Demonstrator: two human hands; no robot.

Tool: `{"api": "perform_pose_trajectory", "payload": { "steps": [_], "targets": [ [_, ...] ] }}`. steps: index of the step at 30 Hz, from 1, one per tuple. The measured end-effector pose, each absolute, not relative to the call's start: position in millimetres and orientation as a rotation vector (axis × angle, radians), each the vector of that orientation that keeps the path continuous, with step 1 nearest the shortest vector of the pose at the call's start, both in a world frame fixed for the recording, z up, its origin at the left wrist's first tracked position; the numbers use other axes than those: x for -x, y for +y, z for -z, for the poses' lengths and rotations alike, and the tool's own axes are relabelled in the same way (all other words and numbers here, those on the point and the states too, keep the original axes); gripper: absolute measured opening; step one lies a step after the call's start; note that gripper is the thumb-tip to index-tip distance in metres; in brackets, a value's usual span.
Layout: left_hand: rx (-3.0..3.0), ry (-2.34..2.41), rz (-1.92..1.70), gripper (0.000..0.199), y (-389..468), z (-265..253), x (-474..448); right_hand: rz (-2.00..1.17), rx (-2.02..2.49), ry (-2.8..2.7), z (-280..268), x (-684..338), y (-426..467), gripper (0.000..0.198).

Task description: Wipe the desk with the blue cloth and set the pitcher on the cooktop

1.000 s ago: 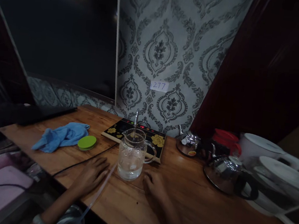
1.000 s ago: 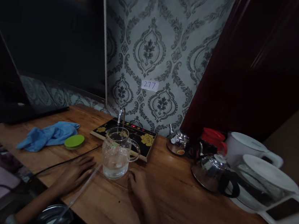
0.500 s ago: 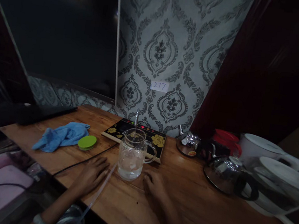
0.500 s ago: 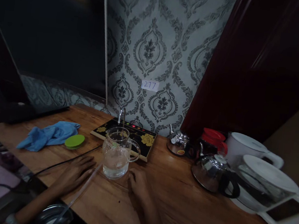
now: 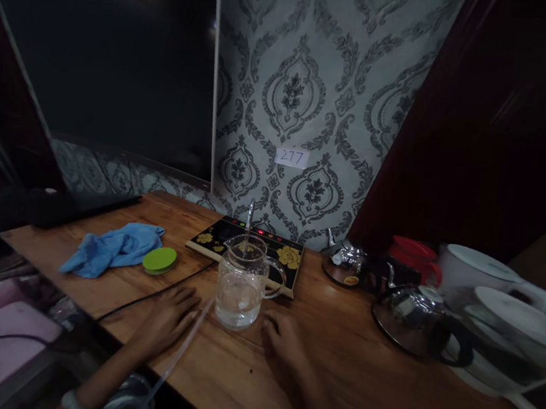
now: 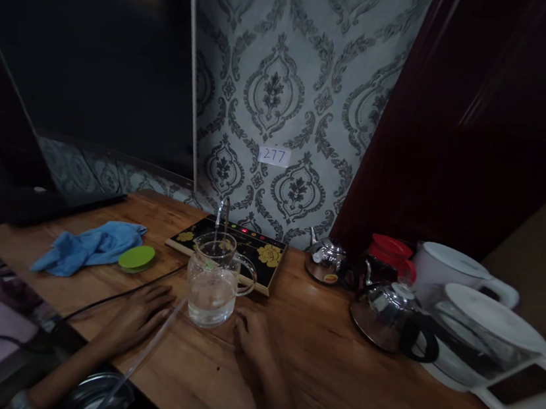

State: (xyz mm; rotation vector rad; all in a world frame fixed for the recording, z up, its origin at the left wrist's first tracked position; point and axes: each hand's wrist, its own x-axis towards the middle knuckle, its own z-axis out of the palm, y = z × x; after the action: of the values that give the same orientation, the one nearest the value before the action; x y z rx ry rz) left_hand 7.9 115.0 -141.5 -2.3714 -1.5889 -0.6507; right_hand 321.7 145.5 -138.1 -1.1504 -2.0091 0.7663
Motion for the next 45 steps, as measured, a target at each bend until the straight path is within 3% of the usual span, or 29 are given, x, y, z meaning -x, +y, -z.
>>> {"api": "perform_pose_trajectory", "payload": {
  "steps": [45],
  "targets": [
    [2.353, -1.531, 0.640, 0.037, 114.1, 140.0, -8.7, -0.682, 1.146, -2.045, 143.1, -323.3, 149.5, 0.025]
  ]
}}
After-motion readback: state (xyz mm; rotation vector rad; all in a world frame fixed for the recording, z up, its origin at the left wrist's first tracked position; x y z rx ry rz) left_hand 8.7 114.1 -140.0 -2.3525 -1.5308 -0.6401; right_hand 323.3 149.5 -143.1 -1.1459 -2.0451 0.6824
